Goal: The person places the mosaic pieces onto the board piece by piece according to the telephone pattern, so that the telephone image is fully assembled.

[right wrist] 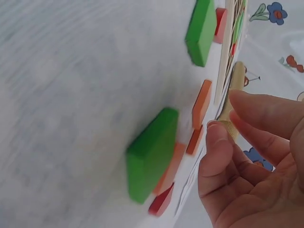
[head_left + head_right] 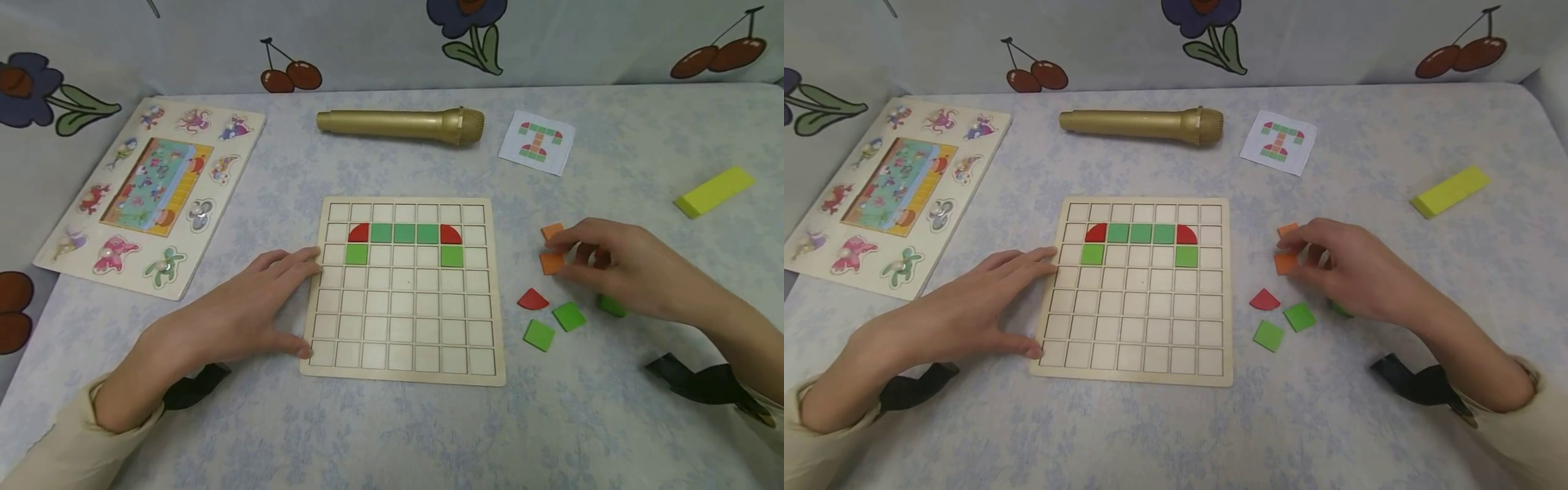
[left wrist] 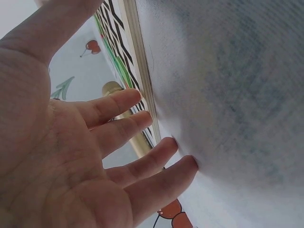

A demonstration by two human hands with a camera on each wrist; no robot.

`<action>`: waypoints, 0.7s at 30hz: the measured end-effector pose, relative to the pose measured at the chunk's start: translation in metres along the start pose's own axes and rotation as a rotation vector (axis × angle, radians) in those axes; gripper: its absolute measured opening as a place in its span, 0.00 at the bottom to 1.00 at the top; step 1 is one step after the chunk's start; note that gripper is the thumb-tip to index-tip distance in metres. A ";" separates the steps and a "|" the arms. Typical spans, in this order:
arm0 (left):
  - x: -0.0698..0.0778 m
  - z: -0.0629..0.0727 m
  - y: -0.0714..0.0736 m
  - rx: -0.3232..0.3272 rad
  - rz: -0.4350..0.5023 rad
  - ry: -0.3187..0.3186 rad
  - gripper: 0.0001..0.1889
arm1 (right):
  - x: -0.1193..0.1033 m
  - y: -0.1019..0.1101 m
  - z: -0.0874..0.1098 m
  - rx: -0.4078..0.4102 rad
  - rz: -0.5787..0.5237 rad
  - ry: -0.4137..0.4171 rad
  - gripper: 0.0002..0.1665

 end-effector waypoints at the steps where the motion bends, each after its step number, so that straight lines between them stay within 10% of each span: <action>1: -0.001 0.000 0.000 -0.001 0.001 0.003 0.51 | 0.002 0.000 0.001 -0.007 0.007 -0.019 0.21; 21: -0.002 -0.002 -0.002 -0.010 -0.005 0.016 0.52 | 0.016 -0.008 -0.001 -0.077 0.011 -0.124 0.19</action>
Point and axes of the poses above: each hand's wrist, its own z-axis away from the middle knuckle, its own y-axis out of the back of the hand, x = y × z, the point moved 7 cm from there along -z, towards the middle knuckle, and after that the axes turned 14 degrees about -x, right-handed, at the moved point
